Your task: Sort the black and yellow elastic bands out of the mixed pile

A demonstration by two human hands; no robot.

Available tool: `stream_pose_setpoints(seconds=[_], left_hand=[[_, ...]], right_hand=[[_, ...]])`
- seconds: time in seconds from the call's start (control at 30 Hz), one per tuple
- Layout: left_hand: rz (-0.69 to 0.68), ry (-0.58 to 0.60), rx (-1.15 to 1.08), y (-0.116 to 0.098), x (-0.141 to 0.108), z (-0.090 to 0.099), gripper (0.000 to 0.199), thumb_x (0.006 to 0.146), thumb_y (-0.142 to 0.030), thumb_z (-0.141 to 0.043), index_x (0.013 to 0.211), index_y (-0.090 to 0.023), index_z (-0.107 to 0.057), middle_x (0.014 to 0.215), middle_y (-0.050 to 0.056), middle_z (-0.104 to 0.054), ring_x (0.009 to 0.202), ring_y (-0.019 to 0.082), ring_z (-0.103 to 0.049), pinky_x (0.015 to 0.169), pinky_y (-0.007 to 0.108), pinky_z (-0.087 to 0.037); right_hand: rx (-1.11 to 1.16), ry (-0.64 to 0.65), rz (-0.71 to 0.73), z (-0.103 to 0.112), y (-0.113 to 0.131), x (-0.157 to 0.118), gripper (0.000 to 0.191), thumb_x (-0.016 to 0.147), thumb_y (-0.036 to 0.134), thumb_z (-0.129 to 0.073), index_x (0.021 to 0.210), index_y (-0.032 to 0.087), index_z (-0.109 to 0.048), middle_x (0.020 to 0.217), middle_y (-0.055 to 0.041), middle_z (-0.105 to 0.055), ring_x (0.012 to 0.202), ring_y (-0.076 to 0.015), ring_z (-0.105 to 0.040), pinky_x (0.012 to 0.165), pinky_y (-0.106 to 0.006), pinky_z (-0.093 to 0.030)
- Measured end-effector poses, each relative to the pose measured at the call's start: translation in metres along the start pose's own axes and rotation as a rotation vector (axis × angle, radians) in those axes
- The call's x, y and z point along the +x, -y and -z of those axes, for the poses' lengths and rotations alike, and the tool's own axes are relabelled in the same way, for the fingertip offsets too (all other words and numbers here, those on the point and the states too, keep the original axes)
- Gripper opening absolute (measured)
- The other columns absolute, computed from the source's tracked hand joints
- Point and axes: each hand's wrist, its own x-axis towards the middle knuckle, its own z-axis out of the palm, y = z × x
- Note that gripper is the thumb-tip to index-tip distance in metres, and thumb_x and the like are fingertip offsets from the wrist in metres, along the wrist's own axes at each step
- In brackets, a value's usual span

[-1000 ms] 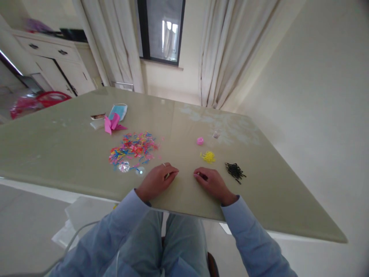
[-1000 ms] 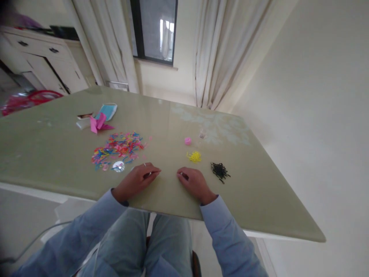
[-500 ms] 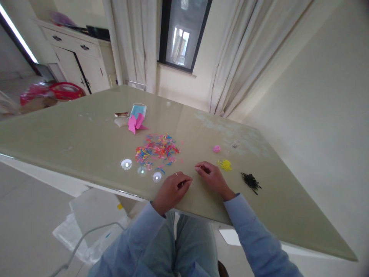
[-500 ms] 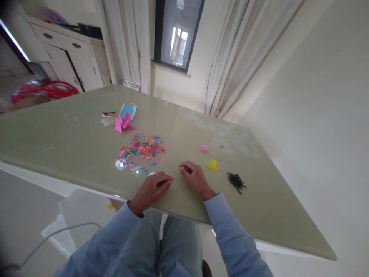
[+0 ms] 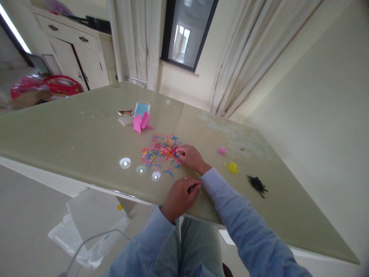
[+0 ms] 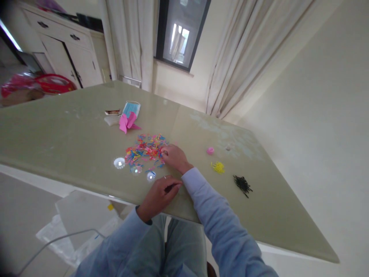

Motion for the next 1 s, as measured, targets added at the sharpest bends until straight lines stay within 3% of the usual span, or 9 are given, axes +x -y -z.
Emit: stream_pose_setpoints(seconds=[0.53,0.83,1.0], left_hand=[[0.014,0.004,0.008,0.0,0.0,0.001,0.017,0.091,-0.023,-0.057,0.093,-0.02,-0.073,0.083,0.003,-0.071,0.077,0.016,-0.063,0.072,0.028,-0.046],[0.023,0.0,0.016,-0.001,0.001,0.002,0.019,0.092,-0.023,-0.055,0.092,-0.02,-0.074,0.083,0.004,-0.072,0.077,0.017,-0.063,0.072,0.028,-0.047],[0.025,0.002,0.026,-0.002,0.001,0.002,0.02,0.091,-0.023,-0.055,0.093,-0.02,-0.074,0.081,0.004,-0.071,0.076,0.016,-0.063,0.071,0.028,-0.047]], right_hand=[[-0.088,-0.053,-0.071,0.004,-0.008,-0.02,0.018,0.087,0.018,-0.053,0.083,0.017,-0.071,0.083,-0.0042,-0.069,0.077,-0.0157,-0.057,0.073,-0.026,-0.038],[-0.235,0.07,-0.064,0.006,0.002,-0.007,0.029,0.096,0.026,-0.047,0.085,0.018,-0.072,0.091,-0.0087,-0.071,0.087,-0.0184,-0.06,0.076,-0.027,-0.038],[-0.244,0.065,-0.066,0.006,0.003,-0.006,0.028,0.097,0.025,-0.046,0.087,0.018,-0.071,0.094,-0.0094,-0.07,0.089,-0.0192,-0.06,0.075,-0.028,-0.039]])
